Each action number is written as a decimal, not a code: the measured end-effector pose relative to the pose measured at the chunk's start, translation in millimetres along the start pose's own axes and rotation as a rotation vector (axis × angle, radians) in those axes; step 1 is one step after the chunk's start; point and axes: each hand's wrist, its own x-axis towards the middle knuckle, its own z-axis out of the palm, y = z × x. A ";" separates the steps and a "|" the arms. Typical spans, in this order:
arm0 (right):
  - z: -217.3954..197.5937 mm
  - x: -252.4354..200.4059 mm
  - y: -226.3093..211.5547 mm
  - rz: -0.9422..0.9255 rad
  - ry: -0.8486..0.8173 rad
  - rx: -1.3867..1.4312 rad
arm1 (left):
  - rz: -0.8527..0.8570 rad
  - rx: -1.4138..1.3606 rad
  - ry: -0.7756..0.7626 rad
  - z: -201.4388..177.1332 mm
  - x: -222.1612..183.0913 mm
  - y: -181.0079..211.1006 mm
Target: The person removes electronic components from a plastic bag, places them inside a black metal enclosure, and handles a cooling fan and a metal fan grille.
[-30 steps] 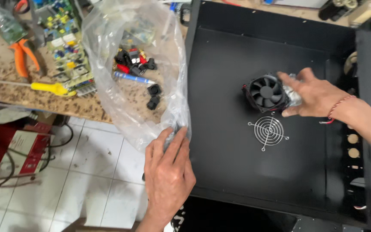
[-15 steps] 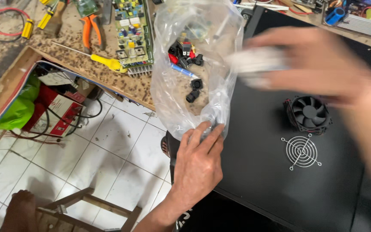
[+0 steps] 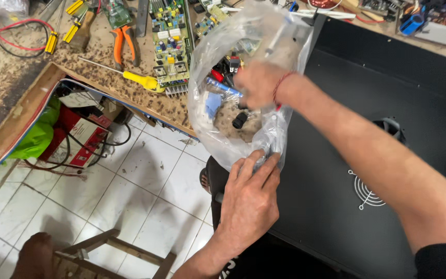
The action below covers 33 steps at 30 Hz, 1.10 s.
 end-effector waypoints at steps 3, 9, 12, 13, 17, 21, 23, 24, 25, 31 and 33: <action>2.7 -1.2 -17.1 0.046 -0.160 -0.177 | 0.005 -0.002 0.007 0.9 0.9 0.3; -22.5 5.5 -3.9 0.239 -0.012 0.055 | -0.003 0.001 0.001 0.8 -0.7 0.6; 7.5 38.9 19.5 0.325 -0.032 -0.059 | -0.003 0.000 -0.006 2.6 -1.4 -0.1; 24.1 54.7 31.0 0.291 -0.084 -0.113 | -0.007 0.000 -0.012 3.2 -2.0 -0.4; 53.3 84.3 55.4 0.100 -0.039 -0.251 | -0.012 0.029 -0.013 4.0 -1.7 0.5; -11.0 6.7 3.1 0.211 -0.045 -0.126 | 0.005 0.007 -0.008 3.2 0.7 -0.2; -14.6 -15.6 -16.3 0.169 0.017 -0.102 | 0.004 0.007 -0.001 2.4 -1.0 0.9; -9.2 -17.8 -22.5 0.105 -0.014 -0.030 | 0.005 0.011 -0.008 2.0 -0.4 0.6; -4.0 -20.7 -28.4 0.041 -0.043 0.044 | 0.006 0.015 -0.014 1.7 0.5 1.0; 61.6 25.6 -30.7 -0.026 -0.265 -0.099 | 0.001 -0.008 -0.014 3.2 -1.2 -0.6; 29.6 3.9 -49.9 -0.044 -0.263 -0.015 | 0.001 -0.012 -0.028 -0.5 0.8 -0.8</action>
